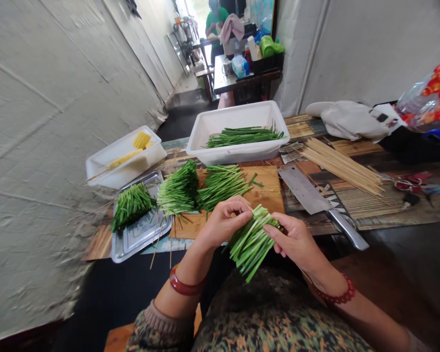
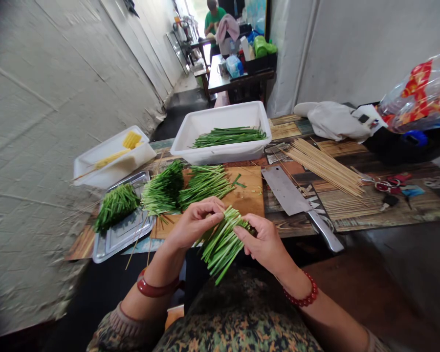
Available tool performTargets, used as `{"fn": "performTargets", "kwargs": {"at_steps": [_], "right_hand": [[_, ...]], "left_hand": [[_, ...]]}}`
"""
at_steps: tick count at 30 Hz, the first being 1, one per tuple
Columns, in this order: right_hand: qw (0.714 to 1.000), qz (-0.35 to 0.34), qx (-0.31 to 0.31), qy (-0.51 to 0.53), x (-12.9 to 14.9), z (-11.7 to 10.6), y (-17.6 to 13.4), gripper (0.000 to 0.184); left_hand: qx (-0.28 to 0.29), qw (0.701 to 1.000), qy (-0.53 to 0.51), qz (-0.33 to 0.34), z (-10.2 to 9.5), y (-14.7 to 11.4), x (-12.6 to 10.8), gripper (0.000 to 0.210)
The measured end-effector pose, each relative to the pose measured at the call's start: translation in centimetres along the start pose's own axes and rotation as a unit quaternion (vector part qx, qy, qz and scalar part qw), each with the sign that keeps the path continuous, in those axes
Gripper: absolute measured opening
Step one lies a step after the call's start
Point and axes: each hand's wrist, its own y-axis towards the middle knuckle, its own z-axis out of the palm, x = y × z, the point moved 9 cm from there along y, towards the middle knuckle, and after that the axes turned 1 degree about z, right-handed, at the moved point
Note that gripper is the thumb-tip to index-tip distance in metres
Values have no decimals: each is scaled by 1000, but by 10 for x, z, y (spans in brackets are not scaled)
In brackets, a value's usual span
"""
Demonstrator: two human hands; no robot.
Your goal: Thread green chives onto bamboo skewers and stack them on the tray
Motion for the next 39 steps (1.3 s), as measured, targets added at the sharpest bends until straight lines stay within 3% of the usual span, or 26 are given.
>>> {"fn": "performTargets", "kwargs": {"at_steps": [5, 9, 11, 13, 20, 23, 25, 27, 31, 34, 36, 39], "right_hand": [[1000, 21, 10, -6, -16, 1, -4, 30], [999, 46, -9, 1, -26, -8, -5, 34], [998, 51, -22, 9, -28, -14, -5, 34], [998, 52, -29, 20, -30, -18, -5, 34], [997, 53, -28, 46, -27, -23, -2, 34], [997, 52, -28, 47, -26, -25, -2, 34], [997, 50, -29, 49, -26, -27, -2, 34], [997, 48, -28, 56, -26, -28, -2, 35], [997, 46, -26, 60, -27, -27, -1, 35], [997, 41, -26, 59, -25, -27, -1, 33], [997, 37, -23, 60, -23, -25, -1, 32], [998, 36, -15, 56, -20, -19, 0, 33]], "left_hand": [[66, 998, 0, -19, 6, -1, 11, 23], [-46, 992, 117, -13, -31, 11, 22, 18], [-90, 971, 221, 20, -45, 20, 22, 15], [-92, 945, 311, 43, -45, 30, 24, 14], [-40, 834, 549, 43, -13, 56, 35, 8], [-47, 807, 587, 33, -10, 61, 37, 10], [-61, 813, 577, 35, -12, 62, 38, 12], [-81, 838, 538, 41, -17, 62, 39, 12], [-110, 919, 376, 53, -28, 57, 37, 9], [-110, 974, 197, 13, -30, 49, 38, 6], [-105, 991, 82, -29, -27, 42, 39, 11], [-119, 990, -10, -70, -25, 32, 33, 17]]}}
